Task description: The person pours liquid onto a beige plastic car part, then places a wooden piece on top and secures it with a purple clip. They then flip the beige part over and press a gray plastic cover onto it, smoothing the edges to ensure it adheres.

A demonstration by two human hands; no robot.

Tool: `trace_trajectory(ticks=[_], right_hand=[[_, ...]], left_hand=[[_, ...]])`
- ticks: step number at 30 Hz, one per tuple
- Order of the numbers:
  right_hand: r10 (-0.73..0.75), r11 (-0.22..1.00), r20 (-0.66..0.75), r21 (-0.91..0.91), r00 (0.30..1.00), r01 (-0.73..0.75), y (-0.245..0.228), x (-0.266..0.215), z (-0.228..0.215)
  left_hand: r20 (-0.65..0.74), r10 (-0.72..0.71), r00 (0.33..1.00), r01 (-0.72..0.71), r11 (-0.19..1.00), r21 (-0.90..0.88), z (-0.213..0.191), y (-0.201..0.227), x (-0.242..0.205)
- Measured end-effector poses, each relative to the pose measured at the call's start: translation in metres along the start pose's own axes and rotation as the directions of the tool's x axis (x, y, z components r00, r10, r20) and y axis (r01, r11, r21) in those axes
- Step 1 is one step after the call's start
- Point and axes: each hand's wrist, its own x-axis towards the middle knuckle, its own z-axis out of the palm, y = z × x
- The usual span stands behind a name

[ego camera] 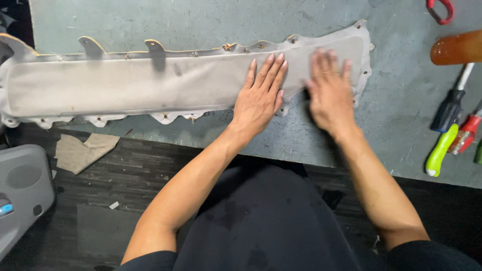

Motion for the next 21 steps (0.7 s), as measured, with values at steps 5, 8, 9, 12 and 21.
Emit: trace_trajectory(ticks=[5, 8, 9, 12, 21], right_hand=[[0.135, 0.991, -0.073, 0.0, 0.988, -0.135, 0.025, 0.0, -0.016], [0.065, 0.998, -0.1, 0.014, 0.993, -0.064, 0.013, 0.003, -0.006], [0.031, 0.999, -0.097, 0.036, 0.995, -0.028, 0.004, 0.003, 0.0], [-0.069, 0.993, -0.066, 0.094, 0.995, 0.075, -0.024, 0.003, 0.014], [-0.031, 0.993, -0.063, 0.113, 0.998, 0.038, -0.021, 0.002, -0.011]], left_hand=[[-0.018, -0.162, 0.987, 0.163, 0.981, 0.106, -0.008, -0.009, -0.023], [-0.061, -0.286, 0.956, 0.289, 0.956, 0.046, -0.009, -0.006, -0.025], [-0.034, -0.27, 0.962, 0.271, 0.962, 0.03, -0.006, -0.002, -0.02], [0.019, -0.219, 0.976, 0.219, 0.976, -0.008, 0.004, 0.016, -0.004], [-0.054, -0.317, 0.947, 0.317, 0.948, 0.004, -0.006, -0.021, -0.033]])
